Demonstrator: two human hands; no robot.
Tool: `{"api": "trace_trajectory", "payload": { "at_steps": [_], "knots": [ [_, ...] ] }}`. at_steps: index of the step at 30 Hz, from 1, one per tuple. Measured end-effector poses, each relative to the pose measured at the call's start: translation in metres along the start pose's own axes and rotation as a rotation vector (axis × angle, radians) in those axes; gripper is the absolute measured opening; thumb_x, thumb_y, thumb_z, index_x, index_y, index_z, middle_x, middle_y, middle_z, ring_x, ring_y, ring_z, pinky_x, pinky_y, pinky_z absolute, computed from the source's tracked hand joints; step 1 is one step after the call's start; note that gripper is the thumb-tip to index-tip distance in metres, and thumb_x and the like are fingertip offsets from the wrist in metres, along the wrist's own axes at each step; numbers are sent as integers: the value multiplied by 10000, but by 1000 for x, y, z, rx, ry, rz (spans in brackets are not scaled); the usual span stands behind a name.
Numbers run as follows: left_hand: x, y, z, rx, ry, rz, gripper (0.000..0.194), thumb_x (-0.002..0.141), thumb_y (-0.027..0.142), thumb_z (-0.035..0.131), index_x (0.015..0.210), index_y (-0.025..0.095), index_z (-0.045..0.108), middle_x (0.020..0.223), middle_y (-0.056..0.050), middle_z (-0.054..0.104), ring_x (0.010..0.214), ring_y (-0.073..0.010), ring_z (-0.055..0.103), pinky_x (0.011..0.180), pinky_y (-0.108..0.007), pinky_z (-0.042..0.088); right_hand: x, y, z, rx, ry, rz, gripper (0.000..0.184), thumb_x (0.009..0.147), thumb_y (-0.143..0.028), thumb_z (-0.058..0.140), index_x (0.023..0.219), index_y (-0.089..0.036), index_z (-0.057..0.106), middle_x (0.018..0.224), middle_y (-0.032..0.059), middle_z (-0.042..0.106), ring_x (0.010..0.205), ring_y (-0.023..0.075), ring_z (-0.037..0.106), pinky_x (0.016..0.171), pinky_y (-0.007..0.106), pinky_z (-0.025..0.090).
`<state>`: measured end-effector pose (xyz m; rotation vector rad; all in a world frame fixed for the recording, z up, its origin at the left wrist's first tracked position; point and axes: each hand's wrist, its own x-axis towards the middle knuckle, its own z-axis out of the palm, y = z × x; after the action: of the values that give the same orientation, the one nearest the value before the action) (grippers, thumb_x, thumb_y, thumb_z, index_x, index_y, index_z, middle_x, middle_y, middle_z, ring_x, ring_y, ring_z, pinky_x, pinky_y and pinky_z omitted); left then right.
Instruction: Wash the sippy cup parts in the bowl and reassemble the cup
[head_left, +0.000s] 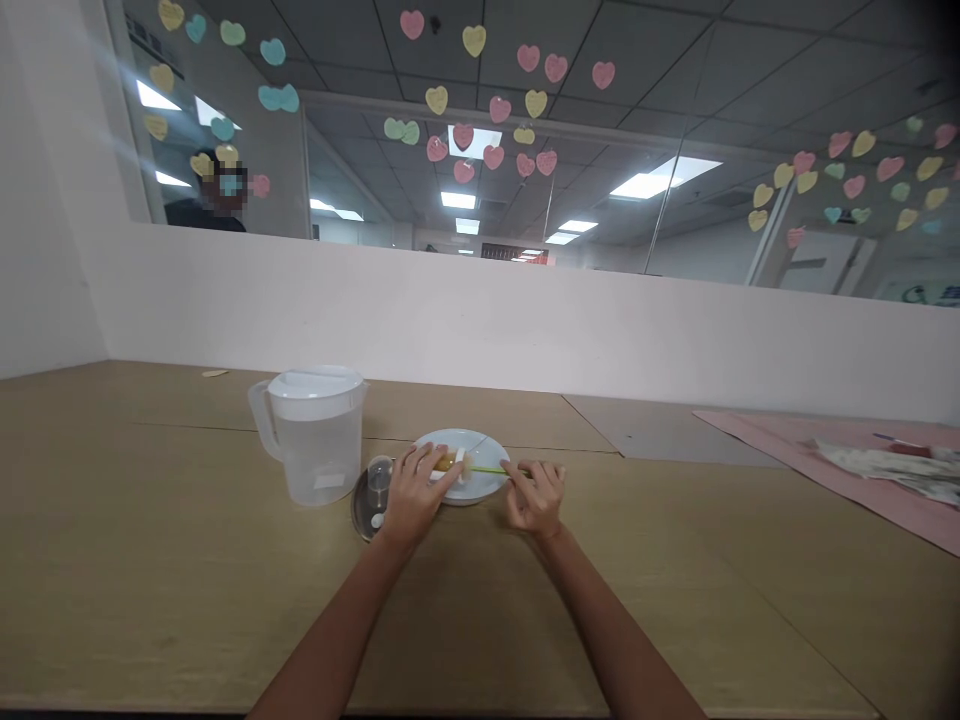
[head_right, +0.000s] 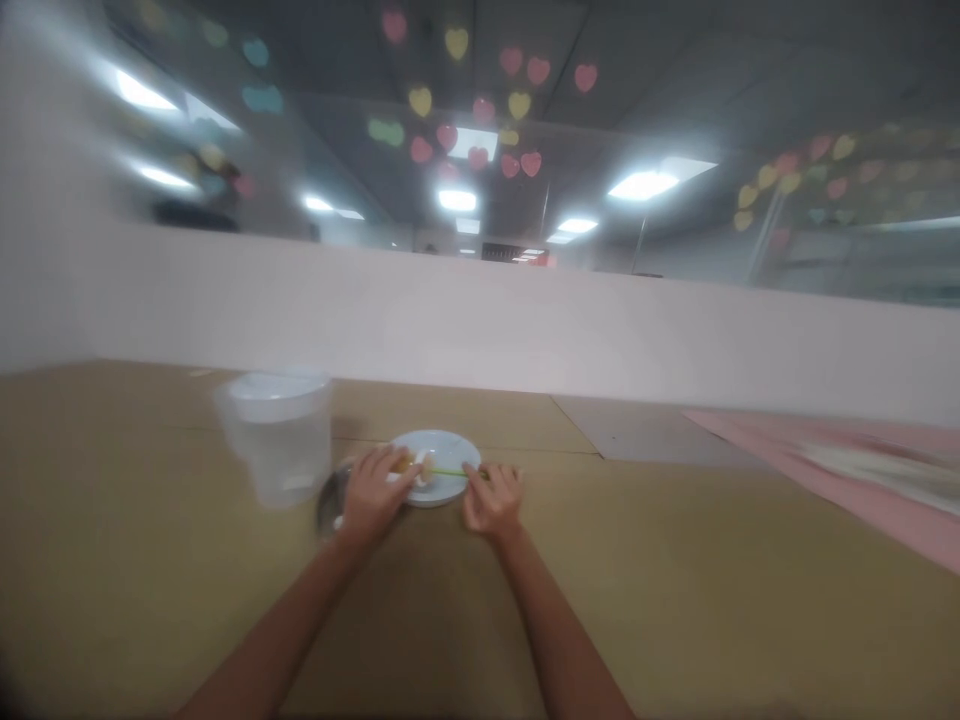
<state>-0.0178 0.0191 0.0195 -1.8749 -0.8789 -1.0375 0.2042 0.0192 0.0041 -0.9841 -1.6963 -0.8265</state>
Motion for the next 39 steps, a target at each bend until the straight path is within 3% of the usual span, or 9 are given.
{"api": "trace_trajectory", "payload": {
  "at_steps": [3,10,17,21,25,29,33,36,39],
  "knots": [
    [2,4,0,-2,-10,22,292,822,185,531,1059,338,610,1129,-49,612,1106,-230,510,942,-417,371,3,-9,1,24,-1,-11,261,761,-233,489,932,-247,685,783,47,596,701,154,475,657,316,266],
    [6,-4,-5,-17,-7,-135,287,804,182,551,1065,283,615,1112,-87,611,1053,-252,529,916,-424,385,9,-3,-2,11,113,107,208,810,-197,472,853,-201,676,763,52,595,683,155,477,653,312,273],
    [5,4,-4,-53,-35,-49,248,822,225,540,1043,303,623,1123,-73,605,1096,-239,510,930,-406,379,4,-16,4,101,33,51,205,814,-201,474,896,-205,662,779,45,595,713,158,493,682,308,287],
    [8,-3,-7,27,-14,-116,274,822,190,524,1063,282,618,1127,-90,602,1082,-252,516,943,-432,372,6,-7,3,113,79,213,200,822,-212,459,824,-197,659,763,41,591,721,161,501,703,310,301],
    [10,-14,-10,75,-69,-162,312,810,128,499,1057,276,621,1121,-90,599,1071,-260,512,961,-451,354,3,16,5,83,64,370,206,817,-235,446,757,-193,639,739,34,596,734,174,502,727,315,300],
    [9,-21,-13,115,-78,-213,312,806,112,490,1041,267,625,1093,-108,604,1057,-281,505,927,-457,368,-4,42,13,-21,78,683,263,823,-257,391,774,-178,637,776,65,607,775,204,509,718,315,307],
    [9,-22,-14,116,-70,-221,287,791,136,530,1035,261,617,1088,-103,599,1040,-288,508,900,-441,379,-16,61,21,-160,-132,921,331,814,-224,344,919,-147,649,843,117,596,780,220,530,642,300,327],
    [9,-20,-13,42,22,-334,316,788,286,584,1098,227,568,1038,-110,603,953,-262,546,859,-411,410,-24,65,26,-173,-326,939,313,758,-171,401,924,-125,662,830,132,597,717,212,558,592,287,338],
    [9,-16,-10,-66,161,-503,536,737,449,619,1173,167,485,994,-115,608,903,-249,569,838,-400,431,-27,61,29,-142,-466,896,269,708,-141,460,865,-130,679,801,127,616,698,208,583,576,273,348]
  ]
}}
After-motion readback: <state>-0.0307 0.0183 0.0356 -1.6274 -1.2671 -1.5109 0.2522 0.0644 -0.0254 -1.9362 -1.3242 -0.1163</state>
